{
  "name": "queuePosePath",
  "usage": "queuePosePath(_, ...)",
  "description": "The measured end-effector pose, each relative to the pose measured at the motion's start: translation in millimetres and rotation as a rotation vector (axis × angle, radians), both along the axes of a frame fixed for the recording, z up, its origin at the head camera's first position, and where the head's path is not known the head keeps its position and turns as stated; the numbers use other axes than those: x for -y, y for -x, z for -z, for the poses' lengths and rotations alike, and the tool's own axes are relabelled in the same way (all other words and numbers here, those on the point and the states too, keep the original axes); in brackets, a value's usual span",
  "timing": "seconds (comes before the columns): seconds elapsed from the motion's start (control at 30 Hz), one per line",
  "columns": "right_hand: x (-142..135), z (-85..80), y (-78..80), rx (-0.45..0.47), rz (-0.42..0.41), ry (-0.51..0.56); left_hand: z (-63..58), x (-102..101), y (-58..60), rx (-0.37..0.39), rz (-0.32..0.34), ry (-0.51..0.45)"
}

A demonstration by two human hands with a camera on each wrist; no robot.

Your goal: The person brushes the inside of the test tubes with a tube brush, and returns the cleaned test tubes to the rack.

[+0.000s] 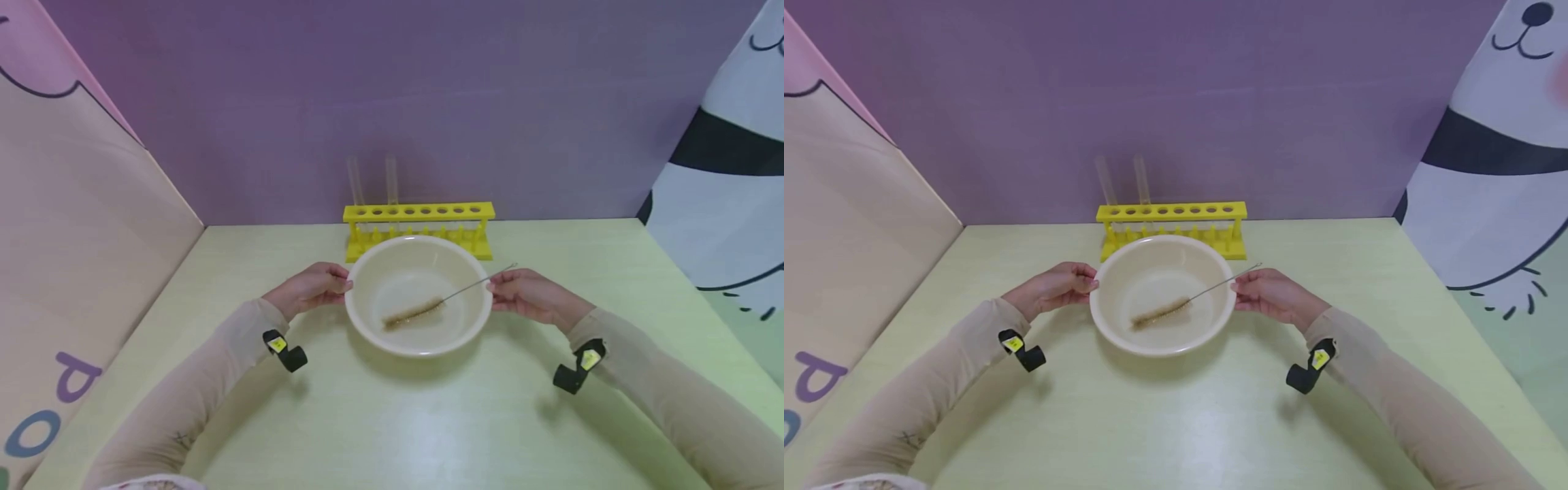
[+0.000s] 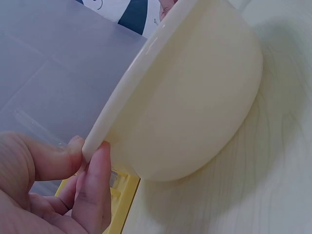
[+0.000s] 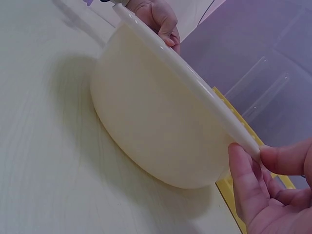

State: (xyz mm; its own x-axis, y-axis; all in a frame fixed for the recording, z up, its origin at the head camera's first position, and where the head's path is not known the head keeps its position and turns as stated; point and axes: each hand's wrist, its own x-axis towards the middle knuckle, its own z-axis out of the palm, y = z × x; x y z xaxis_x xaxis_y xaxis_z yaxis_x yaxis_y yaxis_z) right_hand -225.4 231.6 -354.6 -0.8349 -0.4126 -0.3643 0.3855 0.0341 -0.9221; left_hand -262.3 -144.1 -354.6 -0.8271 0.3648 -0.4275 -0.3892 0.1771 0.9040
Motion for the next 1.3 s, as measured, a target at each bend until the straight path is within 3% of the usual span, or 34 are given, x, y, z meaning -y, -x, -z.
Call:
queuePosePath(0.5, 0.7, -5.7, -1.4, -0.015, 0.007, -0.013, -0.2, 0.4, 0.7, -0.026, 0.008, -0.012)
queuePosePath(0.9, -0.3, -5.9, -3.8, -0.002, 0.067, -0.011, 3.9, 1.3, -1.4, -0.003, -0.033, -0.066)
queuePosePath(1.13, -9.5, -3.6, -4.2, -0.057, 0.066, 0.021, 5.2, 4.5, -2.4, -0.029, 0.012, -0.019)
queuePosePath(1.3, -18.1, -4.9, -5.2, -0.11, 0.079, -0.039, 7.2, 7.8, -1.6, -0.082, 0.054, 0.081)
